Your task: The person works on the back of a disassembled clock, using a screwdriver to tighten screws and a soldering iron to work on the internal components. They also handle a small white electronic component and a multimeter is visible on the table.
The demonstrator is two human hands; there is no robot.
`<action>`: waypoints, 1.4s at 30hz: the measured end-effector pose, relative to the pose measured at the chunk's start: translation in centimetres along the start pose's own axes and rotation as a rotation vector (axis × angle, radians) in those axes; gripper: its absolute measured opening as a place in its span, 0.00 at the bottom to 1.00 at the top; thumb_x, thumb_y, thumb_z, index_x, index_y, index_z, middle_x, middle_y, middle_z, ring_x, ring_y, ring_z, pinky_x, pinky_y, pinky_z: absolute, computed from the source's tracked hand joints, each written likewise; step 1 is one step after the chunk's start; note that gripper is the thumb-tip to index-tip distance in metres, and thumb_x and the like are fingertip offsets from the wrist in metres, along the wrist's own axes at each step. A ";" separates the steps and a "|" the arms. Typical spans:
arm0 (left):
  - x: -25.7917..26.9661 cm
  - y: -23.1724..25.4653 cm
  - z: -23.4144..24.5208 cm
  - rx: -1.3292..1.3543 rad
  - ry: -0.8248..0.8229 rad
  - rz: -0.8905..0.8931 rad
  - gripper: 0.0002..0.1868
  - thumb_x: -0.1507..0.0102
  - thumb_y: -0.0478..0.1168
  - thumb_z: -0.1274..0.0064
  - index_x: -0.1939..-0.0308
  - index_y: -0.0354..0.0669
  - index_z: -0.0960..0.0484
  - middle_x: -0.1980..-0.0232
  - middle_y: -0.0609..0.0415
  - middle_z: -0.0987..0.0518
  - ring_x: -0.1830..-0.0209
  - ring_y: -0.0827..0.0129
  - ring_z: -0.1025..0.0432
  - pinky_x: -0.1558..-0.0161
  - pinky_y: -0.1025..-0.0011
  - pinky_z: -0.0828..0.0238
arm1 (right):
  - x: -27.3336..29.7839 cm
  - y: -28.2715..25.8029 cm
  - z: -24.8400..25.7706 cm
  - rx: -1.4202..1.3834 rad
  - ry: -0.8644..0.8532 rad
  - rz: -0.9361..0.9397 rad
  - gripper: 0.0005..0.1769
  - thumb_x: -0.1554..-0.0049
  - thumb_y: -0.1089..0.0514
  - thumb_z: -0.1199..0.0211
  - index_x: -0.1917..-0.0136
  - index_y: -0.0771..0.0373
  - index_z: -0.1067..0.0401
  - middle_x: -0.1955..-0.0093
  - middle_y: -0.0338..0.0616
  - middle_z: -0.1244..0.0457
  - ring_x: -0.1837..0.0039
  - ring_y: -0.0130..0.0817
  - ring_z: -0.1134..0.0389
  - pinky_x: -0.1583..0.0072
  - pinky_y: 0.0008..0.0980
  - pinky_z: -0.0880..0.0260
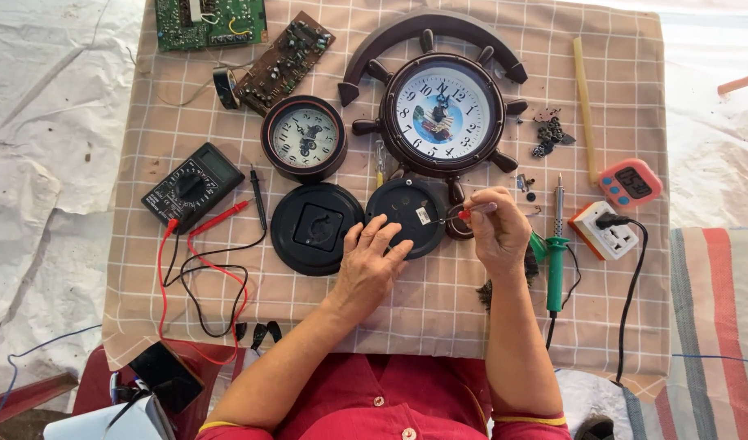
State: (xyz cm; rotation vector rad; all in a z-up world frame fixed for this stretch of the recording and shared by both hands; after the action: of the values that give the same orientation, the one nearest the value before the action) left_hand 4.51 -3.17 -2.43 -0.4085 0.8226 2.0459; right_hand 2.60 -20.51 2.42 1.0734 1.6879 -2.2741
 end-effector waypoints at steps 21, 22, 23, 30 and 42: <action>-5.3 -5.3 -2.7 0.104 -0.246 0.006 0.22 0.48 0.46 0.47 0.52 0.45 0.28 0.46 0.48 0.35 0.41 0.56 0.45 0.44 0.58 0.57 | 0.6 1.6 1.5 0.151 0.050 0.041 0.13 0.47 0.60 0.46 0.60 0.75 0.38 0.68 0.53 0.43 0.66 0.35 0.40 0.67 0.29 0.36; -5.4 -5.3 -2.7 0.113 -0.248 0.011 0.22 0.48 0.46 0.47 0.52 0.45 0.28 0.46 0.48 0.35 0.41 0.56 0.45 0.44 0.58 0.57 | 0.7 1.6 1.6 0.157 0.045 0.033 0.13 0.47 0.60 0.46 0.60 0.75 0.38 0.68 0.53 0.43 0.66 0.35 0.40 0.67 0.29 0.36; -5.4 -5.3 -2.7 0.124 -0.256 0.016 0.22 0.48 0.46 0.48 0.52 0.44 0.28 0.46 0.47 0.35 0.41 0.56 0.45 0.44 0.58 0.57 | 0.8 1.5 2.0 0.170 0.078 0.046 0.13 0.48 0.58 0.47 0.60 0.74 0.39 0.67 0.53 0.43 0.65 0.36 0.40 0.65 0.29 0.36; -5.5 -5.3 -2.7 0.149 -0.291 0.036 0.20 0.46 0.45 0.49 0.52 0.43 0.29 0.45 0.46 0.37 0.40 0.55 0.46 0.44 0.57 0.57 | 0.4 1.4 2.1 0.238 0.080 0.053 0.12 0.47 0.57 0.49 0.60 0.72 0.40 0.67 0.51 0.44 0.63 0.36 0.42 0.64 0.28 0.37; -5.6 -5.3 -2.5 0.185 -0.315 0.051 0.20 0.46 0.44 0.49 0.52 0.43 0.28 0.44 0.46 0.37 0.40 0.55 0.46 0.44 0.56 0.57 | 1.0 1.9 2.0 0.146 0.091 0.029 0.15 0.47 0.56 0.47 0.62 0.72 0.42 0.69 0.53 0.46 0.67 0.38 0.40 0.67 0.28 0.37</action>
State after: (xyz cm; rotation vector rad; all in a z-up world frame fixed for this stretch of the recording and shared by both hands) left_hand 12.04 -6.13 -3.22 0.0391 0.8234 1.9915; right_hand 1.86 -22.68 0.58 1.2407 1.5461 -2.3955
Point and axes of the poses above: each hand's wrist, its own x-axis away from the middle knuckle, its own z-axis out of the back of the hand, y = z × x, the point moved 6 cm from there along -x, towards the middle knuckle
